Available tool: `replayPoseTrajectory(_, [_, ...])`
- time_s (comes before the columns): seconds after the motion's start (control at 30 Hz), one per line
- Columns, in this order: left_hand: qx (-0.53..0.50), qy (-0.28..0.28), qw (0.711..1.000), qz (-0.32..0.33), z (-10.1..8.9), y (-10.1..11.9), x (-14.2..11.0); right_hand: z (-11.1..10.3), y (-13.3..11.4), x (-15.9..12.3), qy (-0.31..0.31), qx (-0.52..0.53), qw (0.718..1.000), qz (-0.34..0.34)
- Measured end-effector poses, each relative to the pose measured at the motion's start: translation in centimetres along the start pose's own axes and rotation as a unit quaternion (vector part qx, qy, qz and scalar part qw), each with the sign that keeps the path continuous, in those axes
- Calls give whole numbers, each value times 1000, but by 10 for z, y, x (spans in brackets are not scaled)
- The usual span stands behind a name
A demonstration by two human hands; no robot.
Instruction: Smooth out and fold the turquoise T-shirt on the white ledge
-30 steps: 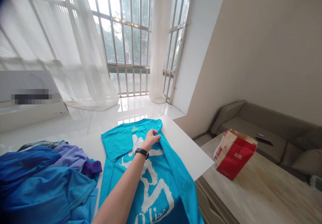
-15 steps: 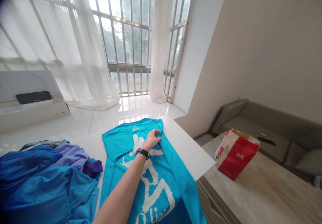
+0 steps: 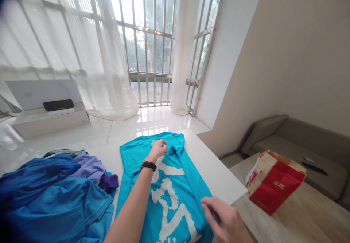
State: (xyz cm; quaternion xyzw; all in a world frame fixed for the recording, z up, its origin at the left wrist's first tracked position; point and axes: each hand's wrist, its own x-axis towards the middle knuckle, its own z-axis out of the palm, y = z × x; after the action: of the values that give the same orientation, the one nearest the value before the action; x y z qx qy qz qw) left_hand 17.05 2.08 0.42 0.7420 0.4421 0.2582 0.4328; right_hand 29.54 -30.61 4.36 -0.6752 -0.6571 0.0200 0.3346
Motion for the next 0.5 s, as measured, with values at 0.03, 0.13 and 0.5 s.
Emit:
replayPoseTrajectory(0.03, [-2, 11, 1000, -5, -4, -4, 1, 1, -6, 30, 2, 2, 1000, 0])
replayPoseTrajectory(0.13, [-11, 34, 999, -16, -8, -14, 2, 24, -16, 118, -10, -18, 1000, -14])
replayPoseTrajectory(0.5, [-88, 48, 993, -62, -2, -24, 4, 148, 45, 225, -83, -175, 981, -15])
